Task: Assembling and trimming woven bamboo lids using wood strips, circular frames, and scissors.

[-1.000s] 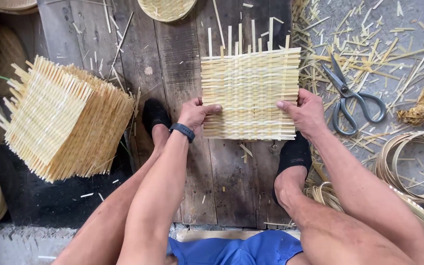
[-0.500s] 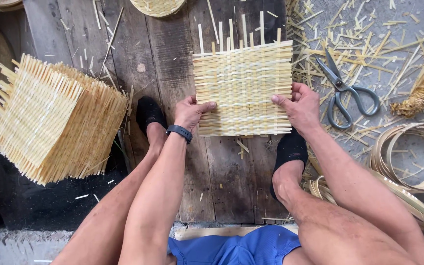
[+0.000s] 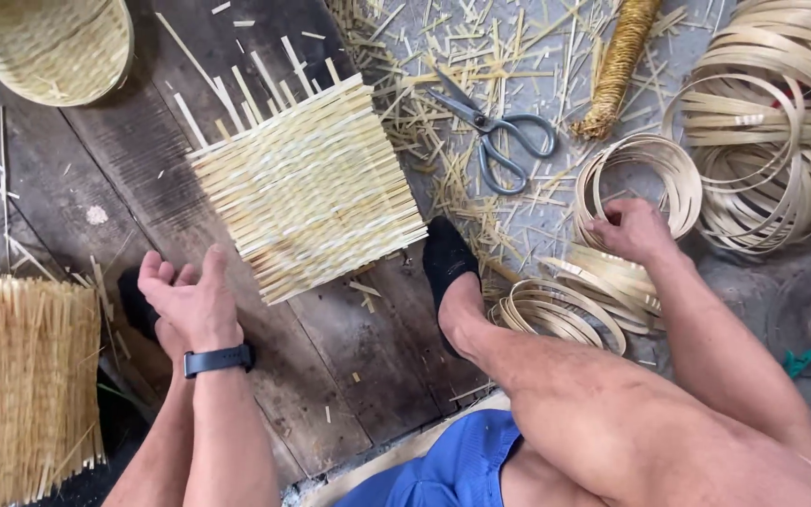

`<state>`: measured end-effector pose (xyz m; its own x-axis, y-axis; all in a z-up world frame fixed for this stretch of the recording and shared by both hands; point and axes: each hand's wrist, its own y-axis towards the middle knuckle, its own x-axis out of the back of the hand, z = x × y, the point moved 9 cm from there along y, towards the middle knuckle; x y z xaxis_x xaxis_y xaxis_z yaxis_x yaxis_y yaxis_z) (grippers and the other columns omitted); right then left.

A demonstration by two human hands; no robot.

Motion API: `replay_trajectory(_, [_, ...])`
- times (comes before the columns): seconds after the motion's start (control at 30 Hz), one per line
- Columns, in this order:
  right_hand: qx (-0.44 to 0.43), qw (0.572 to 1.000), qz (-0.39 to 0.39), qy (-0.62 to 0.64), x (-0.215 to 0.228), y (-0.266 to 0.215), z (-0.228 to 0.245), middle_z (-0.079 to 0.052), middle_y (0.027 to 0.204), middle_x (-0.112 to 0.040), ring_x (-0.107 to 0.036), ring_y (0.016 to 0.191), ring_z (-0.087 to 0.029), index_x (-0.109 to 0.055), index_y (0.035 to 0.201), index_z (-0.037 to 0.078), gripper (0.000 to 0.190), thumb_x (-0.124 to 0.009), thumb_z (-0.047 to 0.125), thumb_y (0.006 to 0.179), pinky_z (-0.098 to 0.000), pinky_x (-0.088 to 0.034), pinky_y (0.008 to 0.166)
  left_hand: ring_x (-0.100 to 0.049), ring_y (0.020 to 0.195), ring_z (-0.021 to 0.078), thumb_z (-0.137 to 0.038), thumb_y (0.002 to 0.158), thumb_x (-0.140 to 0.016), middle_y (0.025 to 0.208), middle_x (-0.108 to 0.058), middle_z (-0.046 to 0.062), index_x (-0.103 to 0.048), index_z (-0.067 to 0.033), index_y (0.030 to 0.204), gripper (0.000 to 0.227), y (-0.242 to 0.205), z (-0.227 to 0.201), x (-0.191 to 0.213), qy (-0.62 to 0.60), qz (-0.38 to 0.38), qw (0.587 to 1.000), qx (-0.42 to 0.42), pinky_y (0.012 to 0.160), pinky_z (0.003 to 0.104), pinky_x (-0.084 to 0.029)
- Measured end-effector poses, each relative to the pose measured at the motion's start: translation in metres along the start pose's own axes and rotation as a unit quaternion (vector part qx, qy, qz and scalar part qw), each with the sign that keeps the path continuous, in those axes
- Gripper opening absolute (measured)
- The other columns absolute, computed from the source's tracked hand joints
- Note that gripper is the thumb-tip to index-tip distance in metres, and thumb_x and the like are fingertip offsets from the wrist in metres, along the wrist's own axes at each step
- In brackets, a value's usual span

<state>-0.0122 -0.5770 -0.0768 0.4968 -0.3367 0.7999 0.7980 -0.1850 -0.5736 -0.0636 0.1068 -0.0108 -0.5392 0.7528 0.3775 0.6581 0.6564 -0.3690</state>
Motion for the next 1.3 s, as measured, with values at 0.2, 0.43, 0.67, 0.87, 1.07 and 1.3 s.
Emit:
replay_trajectory(0.2, [0.050, 0.985, -0.164, -0.015, 0.057, -0.010, 0.017, -0.017, 0.091, -0.071, -0.068, 0.081, -0.033, -0.078, 0.106, 0.012, 0.025, -0.068, 0.035, 0.105, -0.0458, -0.053, 0.079, -0.050, 0.134, 0.0260, -0.009, 0.100, -0.082, 0.150, -0.037, 0.017, -0.034, -0.0021, 0.154, 0.072, -0.015, -0.056, 0.000, 0.119, -0.077, 0.974, -0.179, 0.109, 0.038, -0.053])
replay_trajectory(0.43, [0.411, 0.875, -0.244, -0.074, 0.143, -0.121, 0.237, -0.008, 0.080, -0.066, -0.064, 0.082, -0.029, -0.077, 0.094, 0.010, 0.012, -0.078, 0.022, 0.094, -0.0447, -0.050, 0.082, -0.072, 0.099, 0.0184, -0.028, 0.104, -0.071, 0.119, -0.075, 0.006, -0.070, -0.0108, 0.132, 0.032, -0.059, -0.152, -0.117, 0.074, 0.122, 0.968, -0.208, 0.084, 0.031, -0.064])
replay_trajectory(0.67, [0.666, 0.746, -0.011, 0.022, 0.140, -0.177, 0.351, -0.004, 0.089, -0.068, -0.066, 0.095, -0.022, -0.073, 0.101, 0.013, 0.032, -0.077, 0.038, 0.081, -0.0498, -0.045, 0.104, -0.043, 0.056, 0.0057, -0.043, 0.099, -0.063, 0.066, -0.053, -0.005, -0.072, -0.0032, 0.101, 0.041, -0.059, -0.114, -0.178, -0.305, 0.401, 0.837, 0.212, 0.045, 0.021, -0.033])
replay_trajectory(0.87, [0.277, 0.768, 0.072, 0.574, 0.132, -0.095, 0.326, -0.004, 0.094, -0.063, -0.063, 0.087, -0.019, -0.065, 0.115, 0.001, 0.053, -0.056, 0.051, 0.100, -0.0383, -0.058, 0.080, -0.041, 0.053, 0.0074, -0.027, 0.102, -0.061, 0.059, -0.046, -0.005, -0.068, -0.0029, 0.089, 0.028, -0.066, -0.096, -0.153, -0.445, 0.317, 0.813, 0.202, 0.044, 0.024, -0.030])
replay_trajectory(1.07, [0.152, 0.682, 0.285, 0.656, 0.051, -0.070, 0.309, 0.000, 0.060, -0.042, -0.041, 0.053, -0.010, -0.059, 0.078, 0.005, 0.044, -0.064, 0.040, 0.106, -0.0256, -0.037, 0.047, -0.037, 0.046, 0.0078, -0.025, 0.096, -0.062, 0.054, -0.045, -0.004, -0.064, -0.0073, 0.076, 0.027, -0.081, -0.100, -0.146, -0.326, 0.323, 0.857, 0.232, 0.040, 0.025, -0.028])
replay_trajectory(1.3, [0.121, 0.631, 0.320, 0.696, 0.027, -0.064, 0.309, 0.004, 0.058, -0.037, -0.035, 0.048, -0.006, -0.048, 0.066, 0.013, 0.049, -0.061, 0.034, 0.109, -0.0215, -0.030, 0.040, -0.031, 0.040, 0.0057, -0.023, 0.093, -0.071, 0.048, -0.037, -0.008, -0.053, -0.0147, 0.062, 0.037, -0.075, -0.088, -0.152, -0.388, 0.272, 0.850, 0.230, 0.035, 0.023, -0.024])
